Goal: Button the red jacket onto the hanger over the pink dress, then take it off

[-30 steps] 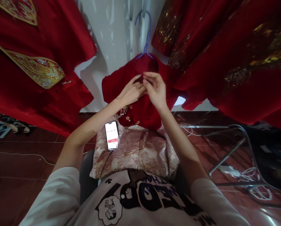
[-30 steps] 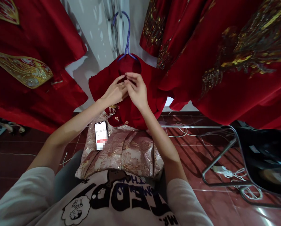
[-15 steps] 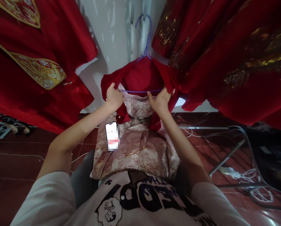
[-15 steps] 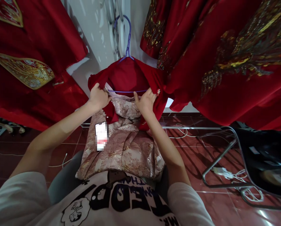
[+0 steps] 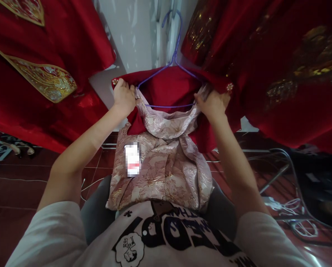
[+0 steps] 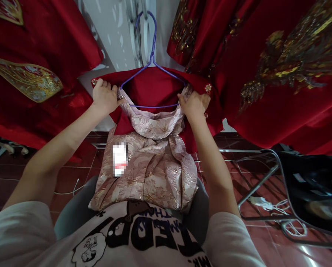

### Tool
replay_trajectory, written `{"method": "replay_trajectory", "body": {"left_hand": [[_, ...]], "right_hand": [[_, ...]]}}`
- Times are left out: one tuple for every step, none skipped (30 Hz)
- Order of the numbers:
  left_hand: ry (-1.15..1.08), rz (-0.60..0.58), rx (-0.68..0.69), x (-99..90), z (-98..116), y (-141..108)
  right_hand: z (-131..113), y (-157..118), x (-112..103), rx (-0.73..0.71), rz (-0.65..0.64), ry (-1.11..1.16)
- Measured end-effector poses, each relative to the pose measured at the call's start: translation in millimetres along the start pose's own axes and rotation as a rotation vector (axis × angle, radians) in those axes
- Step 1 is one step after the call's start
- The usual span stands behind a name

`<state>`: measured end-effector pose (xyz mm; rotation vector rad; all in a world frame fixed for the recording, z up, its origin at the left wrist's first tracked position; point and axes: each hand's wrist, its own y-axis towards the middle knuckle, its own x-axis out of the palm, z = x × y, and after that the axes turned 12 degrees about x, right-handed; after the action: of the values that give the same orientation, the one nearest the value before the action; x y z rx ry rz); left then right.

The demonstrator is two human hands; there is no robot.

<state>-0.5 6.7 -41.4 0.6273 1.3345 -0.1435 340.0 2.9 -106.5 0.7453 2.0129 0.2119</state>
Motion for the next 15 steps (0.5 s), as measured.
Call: {"method": "replay_trajectory", "body": {"left_hand": [[0.032,-0.006,0.021,-2.6,1,-1],[0.064,-0.017,0.043,-5.4,2,-2],[0.093,-0.029,0.063,-8.2,3,-4],[0.115,-0.04,0.079,-10.7,3,-5],[0.127,-0.046,0.086,-12.8,3,-6],[0.127,-0.047,0.083,-14.4,2,-7],[0.117,-0.049,0.074,-15.7,1,-8],[0.102,-0.056,0.056,-16.9,-1,-8],[0.082,-0.073,0.031,-18.0,-2,-8],[0.062,-0.099,-0.003,-19.2,-4,-7],[0.043,-0.13,-0.041,-20.5,-5,-7],[0.026,-0.158,-0.079,-21.9,-6,-6],[0.012,-0.177,-0.11,-23.1,-6,-6],[0.005,-0.186,-0.131,-24.0,-6,-6],[0.006,-0.184,-0.145,-24.5,-6,-6]], "right_hand": [[1,2,-2,0.062,0.006,-0.023],[4,5,-3,0.078,0.015,-0.023],[7,8,-5,0.071,0.02,-0.007],[11,11,-8,0.056,0.015,0.016],[15,14,-12,0.04,-0.008,0.038],[19,17,-18,0.026,-0.046,0.054],[22,18,-26,0.017,-0.092,0.061],[23,19,-35,0.007,-0.143,0.063],[23,18,-45,-0.003,-0.19,0.062],[22,15,-55,-0.011,-0.229,0.058],[19,11,-64,-0.012,-0.266,0.048],[16,7,-72,-0.009,-0.281,0.044],[13,1,-79,-0.024,-0.26,0.063],[10,-5,-83,-0.071,-0.221,0.096],[8,-10,-84,-0.129,-0.176,0.126]]}}
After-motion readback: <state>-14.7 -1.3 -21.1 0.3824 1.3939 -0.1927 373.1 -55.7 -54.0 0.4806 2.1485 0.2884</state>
